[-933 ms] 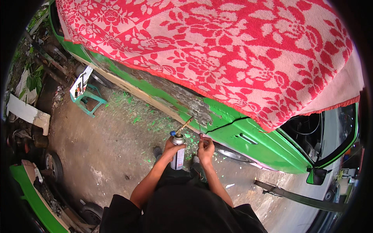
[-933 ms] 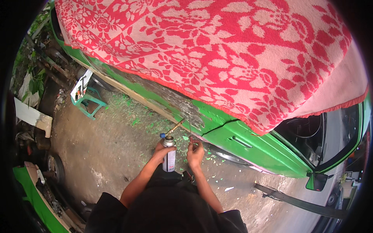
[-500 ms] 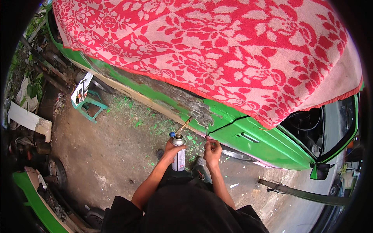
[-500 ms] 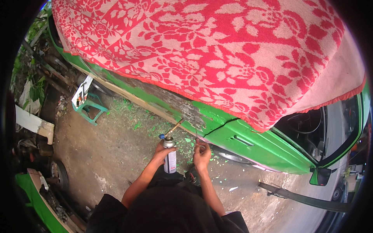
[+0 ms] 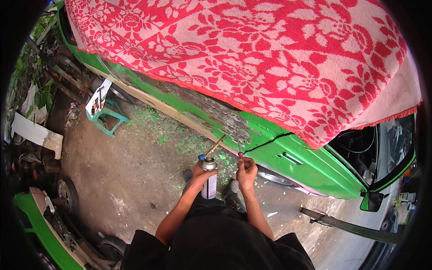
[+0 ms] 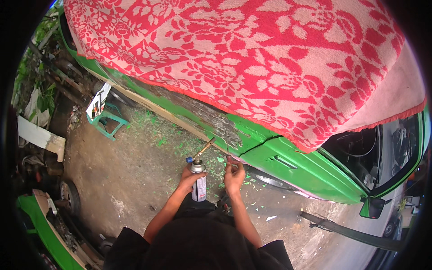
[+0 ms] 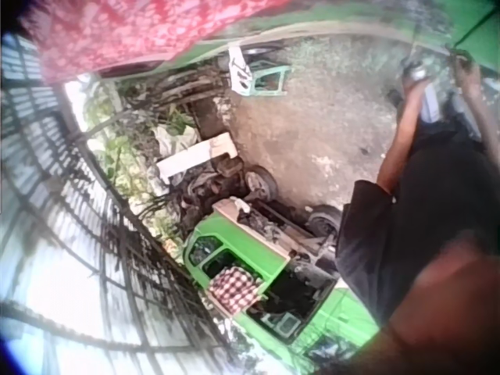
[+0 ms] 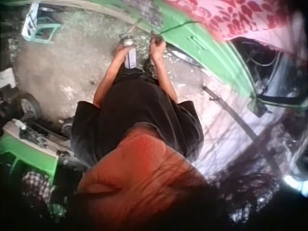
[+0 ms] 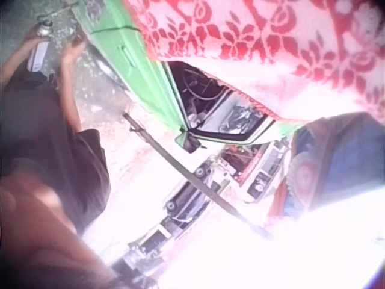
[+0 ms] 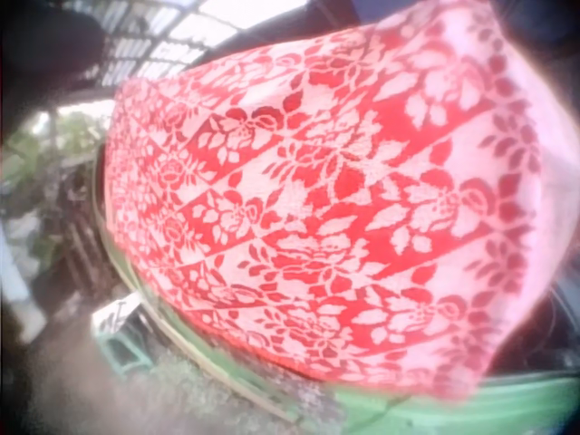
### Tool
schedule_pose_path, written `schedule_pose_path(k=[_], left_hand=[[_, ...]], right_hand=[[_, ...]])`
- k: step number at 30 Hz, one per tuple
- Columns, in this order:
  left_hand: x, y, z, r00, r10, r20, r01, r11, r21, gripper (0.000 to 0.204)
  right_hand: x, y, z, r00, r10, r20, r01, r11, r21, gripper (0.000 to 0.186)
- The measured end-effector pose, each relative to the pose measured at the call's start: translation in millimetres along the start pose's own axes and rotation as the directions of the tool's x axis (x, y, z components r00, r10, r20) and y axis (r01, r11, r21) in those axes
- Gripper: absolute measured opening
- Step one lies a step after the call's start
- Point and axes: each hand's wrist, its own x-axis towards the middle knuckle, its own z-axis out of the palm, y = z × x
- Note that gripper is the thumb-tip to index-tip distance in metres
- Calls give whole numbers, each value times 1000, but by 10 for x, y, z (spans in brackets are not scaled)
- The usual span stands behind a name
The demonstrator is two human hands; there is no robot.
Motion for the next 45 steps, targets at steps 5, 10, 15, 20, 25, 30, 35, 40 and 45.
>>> schedule_pose_path(k=[5, 10, 15, 20, 25, 30, 35, 40, 45], left_hand=[[-16, 84, 90, 1000, -15, -19, 15, 1000, -6, 36], [37, 37, -7, 1000, -15, -19, 16, 998, 56, 36], [85, 94, 4, 1000, 19, 0, -19, 1000, -21, 36], [184, 44, -55, 999, 30, 41, -31, 999, 43, 39], [202, 73, -141, 999, 0, 39, -2, 998, 64, 43], [175, 186, -64, 998, -34, 51, 31, 998, 54, 45], [260, 69, -184, 998, 6, 60, -10, 998, 63, 45], [206, 64, -252, 989, 148, 12, -148, 974, 172, 51], [-4, 144, -386, 941, 313, -131, -234, 878, 418, 61]], right_hand=[[225, 362, 100, 983, -179, 34, 183, 965, -191, 9], [95, 215, -53, 995, -95, -39, 89, 987, -137, 8], [154, 260, 120, 978, -209, -9, 194, 922, -334, 8], [121, 291, -42, 987, -145, -71, 126, 966, -225, 11], [-25, 121, 22, 988, -117, -101, 86, 958, -272, 9], [110, 238, 113, 984, -153, -86, 125, 953, -275, 11], [0, 79, -32, 991, -113, -73, 92, 966, -242, 9], [43, 85, -63, 998, -60, 11, 61, 984, -167, 14], [64, -143, 88, 972, 24, 234, -3, 996, -91, 15]])
